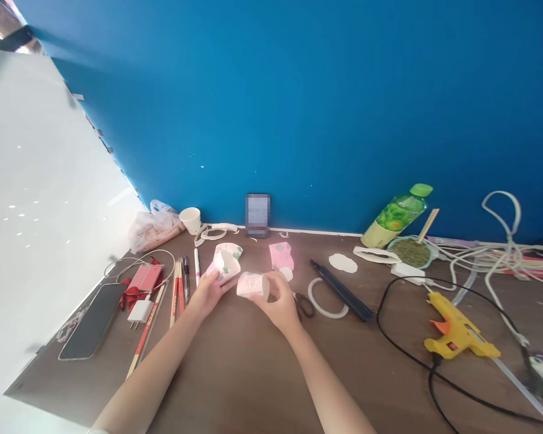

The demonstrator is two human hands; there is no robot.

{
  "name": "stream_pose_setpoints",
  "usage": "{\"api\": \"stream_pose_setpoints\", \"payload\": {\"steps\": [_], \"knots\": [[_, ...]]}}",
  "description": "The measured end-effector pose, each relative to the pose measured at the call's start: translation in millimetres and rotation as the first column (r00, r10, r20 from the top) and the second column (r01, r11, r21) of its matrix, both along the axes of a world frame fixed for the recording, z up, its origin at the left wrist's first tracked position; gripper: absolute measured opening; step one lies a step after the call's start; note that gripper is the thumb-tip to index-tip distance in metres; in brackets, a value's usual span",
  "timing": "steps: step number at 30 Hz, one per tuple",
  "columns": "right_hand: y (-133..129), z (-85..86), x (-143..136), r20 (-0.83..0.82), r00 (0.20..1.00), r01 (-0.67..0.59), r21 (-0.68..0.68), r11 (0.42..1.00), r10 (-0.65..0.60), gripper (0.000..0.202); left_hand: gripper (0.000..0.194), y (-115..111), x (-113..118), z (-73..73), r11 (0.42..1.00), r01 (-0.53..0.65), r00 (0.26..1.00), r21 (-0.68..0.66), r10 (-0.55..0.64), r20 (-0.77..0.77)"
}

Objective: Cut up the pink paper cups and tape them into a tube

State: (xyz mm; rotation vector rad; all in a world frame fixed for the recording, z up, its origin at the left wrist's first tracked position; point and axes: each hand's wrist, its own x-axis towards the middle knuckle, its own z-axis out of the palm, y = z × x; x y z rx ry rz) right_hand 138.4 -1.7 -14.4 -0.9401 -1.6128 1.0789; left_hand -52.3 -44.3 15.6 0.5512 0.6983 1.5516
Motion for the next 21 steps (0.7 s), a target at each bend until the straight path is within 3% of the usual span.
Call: {"api": "stream_pose_setpoints", "payload": {"steps": [4, 9, 16, 21], "knots": [[2.4, -3.7, -1.7, -0.116, 0.991, 0.056, -0.121, 0.991, -0.070, 0.045, 0.054, -1.9, -1.0, -0.6, 0.999, 0.039, 0.999, 0.009, -0.039, -0.006], [0.3, -7.7, -6.3, -0.115, 0.982, 0.138, -0.105, 0.985, -0.150, 0.052, 0.065, -5.0, 4.6, -2.0, 0.985, 0.164, 0.980, 0.049, -0.157, -0.122], [-4.4, -7.0, -11.1, -0.103, 0.987, 0.109, -0.114, 0.988, -0.121, 0.058, 0.058, -3.5, 5.3, -9.7, 0.978, 0.209, 0.944, 0.014, -0.198, -0.264], [-5.9, -9.4, -10.2, 0.002, 0.997, 0.081, -0.022, 0.996, -0.081, 0.070, 0.056, -3.7, 5.2, -12.5, 0.979, 0.205, 0.933, -0.006, -0.198, -0.300]]}}
